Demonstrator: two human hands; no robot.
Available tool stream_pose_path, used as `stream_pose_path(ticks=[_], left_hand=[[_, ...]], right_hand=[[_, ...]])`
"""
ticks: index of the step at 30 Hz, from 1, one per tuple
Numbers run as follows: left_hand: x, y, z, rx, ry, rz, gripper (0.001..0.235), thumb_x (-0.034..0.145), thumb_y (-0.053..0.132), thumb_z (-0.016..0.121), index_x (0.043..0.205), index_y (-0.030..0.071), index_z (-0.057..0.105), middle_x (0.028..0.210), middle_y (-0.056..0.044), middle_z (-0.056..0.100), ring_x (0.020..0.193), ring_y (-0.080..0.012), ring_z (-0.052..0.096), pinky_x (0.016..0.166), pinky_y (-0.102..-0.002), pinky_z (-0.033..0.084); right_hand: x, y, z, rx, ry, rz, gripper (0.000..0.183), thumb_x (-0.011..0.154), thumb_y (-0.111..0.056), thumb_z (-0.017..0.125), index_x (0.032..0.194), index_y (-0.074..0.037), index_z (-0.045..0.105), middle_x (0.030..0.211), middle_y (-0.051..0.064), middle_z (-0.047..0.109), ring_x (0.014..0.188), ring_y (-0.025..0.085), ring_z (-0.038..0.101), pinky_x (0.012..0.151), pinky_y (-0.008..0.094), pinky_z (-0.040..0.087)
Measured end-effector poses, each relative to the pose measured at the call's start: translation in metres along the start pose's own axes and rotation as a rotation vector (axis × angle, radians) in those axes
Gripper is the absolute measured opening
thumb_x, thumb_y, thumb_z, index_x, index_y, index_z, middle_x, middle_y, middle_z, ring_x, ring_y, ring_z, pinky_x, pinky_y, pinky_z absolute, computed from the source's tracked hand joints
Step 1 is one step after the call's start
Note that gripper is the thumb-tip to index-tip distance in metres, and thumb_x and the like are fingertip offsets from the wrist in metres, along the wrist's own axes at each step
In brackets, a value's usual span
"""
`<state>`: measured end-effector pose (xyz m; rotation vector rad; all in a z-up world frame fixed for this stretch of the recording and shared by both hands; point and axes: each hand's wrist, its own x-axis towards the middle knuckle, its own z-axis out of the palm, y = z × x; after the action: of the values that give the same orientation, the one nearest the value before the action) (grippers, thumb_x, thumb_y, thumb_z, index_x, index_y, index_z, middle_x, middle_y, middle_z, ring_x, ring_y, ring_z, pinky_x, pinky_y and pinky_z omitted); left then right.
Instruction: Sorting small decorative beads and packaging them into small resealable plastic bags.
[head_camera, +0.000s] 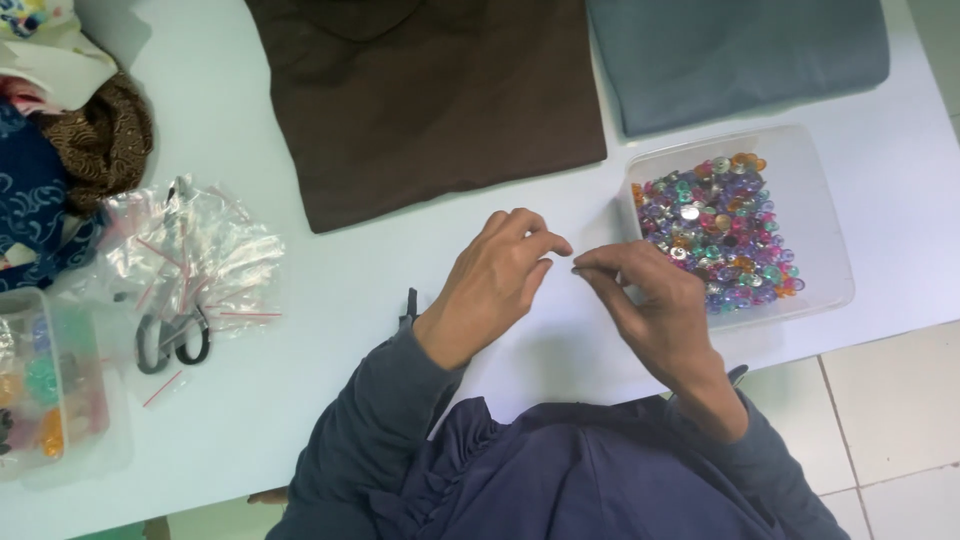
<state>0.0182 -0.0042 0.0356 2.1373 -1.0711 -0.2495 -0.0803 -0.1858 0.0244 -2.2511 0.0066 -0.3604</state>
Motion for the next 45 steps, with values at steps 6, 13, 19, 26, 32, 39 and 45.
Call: stream_pose_path(ticks=[6, 13, 19, 26, 32, 39, 45], left_hand=[[-0.021, -0.047, 0.028, -0.008, -0.075, -0.231, 0.036, 0.09, -0.001, 0.066, 0.126, 0.002, 0.065, 0.105, -0.019, 0.064, 0.089, -0.0264, 0.068, 0.075, -0.037, 0.058], [-0.02, -0.045, 0.041, 0.016, -0.122, -0.238, 0.035, 0.091, 0.001, 0.065, 0.127, 0.002, 0.065, 0.105, -0.018, 0.065, 0.092, -0.0277, 0.069, 0.079, -0.037, 0.058], [-0.008, -0.028, 0.034, 0.088, -0.11, -0.172, 0.033, 0.093, 0.008, 0.066, 0.126, 0.004, 0.067, 0.108, -0.017, 0.064, 0.096, -0.0274, 0.068, 0.082, -0.038, 0.057], [0.051, 0.025, 0.054, 0.042, 0.079, 0.141, 0.018, 0.093, 0.005, 0.064, 0.109, 0.003, 0.072, 0.096, -0.015, 0.061, 0.086, -0.0303, 0.065, 0.07, -0.04, 0.056], [0.119, 0.027, 0.135, 0.262, 0.079, 0.22, 0.007, 0.081, -0.004, 0.07, 0.087, -0.001, 0.073, 0.083, -0.009, 0.056, 0.077, -0.023, 0.061, 0.061, -0.034, 0.053], [0.152, 0.013, 0.185, 0.607, 0.086, 0.103, 0.009, 0.073, 0.003, 0.078, 0.071, 0.006, 0.07, 0.069, -0.006, 0.056, 0.068, -0.0192, 0.06, 0.053, -0.034, 0.049], [0.148, 0.014, 0.164, 0.48, 0.023, 0.106, 0.005, 0.075, 0.002, 0.076, 0.077, 0.002, 0.071, 0.078, -0.011, 0.06, 0.077, -0.0257, 0.064, 0.058, -0.037, 0.053]], right_hand=[[-0.004, 0.031, 0.059, -0.149, -0.017, 0.035, 0.019, 0.095, 0.005, 0.068, 0.107, -0.007, 0.076, 0.091, 0.01, 0.075, 0.086, 0.024, 0.073, 0.07, 0.033, 0.059], [-0.007, 0.033, 0.071, -0.159, -0.071, 0.151, 0.019, 0.098, 0.003, 0.065, 0.11, -0.007, 0.075, 0.091, 0.01, 0.074, 0.09, 0.025, 0.075, 0.07, 0.033, 0.061], [-0.013, 0.006, 0.032, -0.183, 0.012, 0.024, 0.019, 0.096, 0.002, 0.068, 0.11, -0.008, 0.075, 0.093, 0.009, 0.073, 0.092, 0.027, 0.074, 0.067, 0.034, 0.06], [-0.012, 0.025, -0.051, -0.321, 0.139, 0.046, 0.014, 0.098, -0.003, 0.072, 0.108, -0.011, 0.078, 0.101, 0.008, 0.073, 0.096, 0.028, 0.072, 0.075, 0.038, 0.06], [0.015, 0.116, -0.069, -0.506, 0.068, 0.197, 0.015, 0.097, -0.01, 0.07, 0.107, -0.011, 0.08, 0.106, 0.018, 0.069, 0.1, 0.039, 0.067, 0.08, 0.05, 0.057], [0.028, 0.141, -0.054, -0.756, -0.148, 0.278, 0.011, 0.09, -0.013, 0.071, 0.091, -0.013, 0.082, 0.104, 0.012, 0.067, 0.09, 0.028, 0.064, 0.067, 0.035, 0.051], [0.023, 0.153, -0.054, -0.79, -0.097, 0.265, 0.011, 0.094, -0.014, 0.071, 0.092, -0.016, 0.082, 0.102, 0.008, 0.067, 0.089, 0.023, 0.063, 0.067, 0.03, 0.046]])
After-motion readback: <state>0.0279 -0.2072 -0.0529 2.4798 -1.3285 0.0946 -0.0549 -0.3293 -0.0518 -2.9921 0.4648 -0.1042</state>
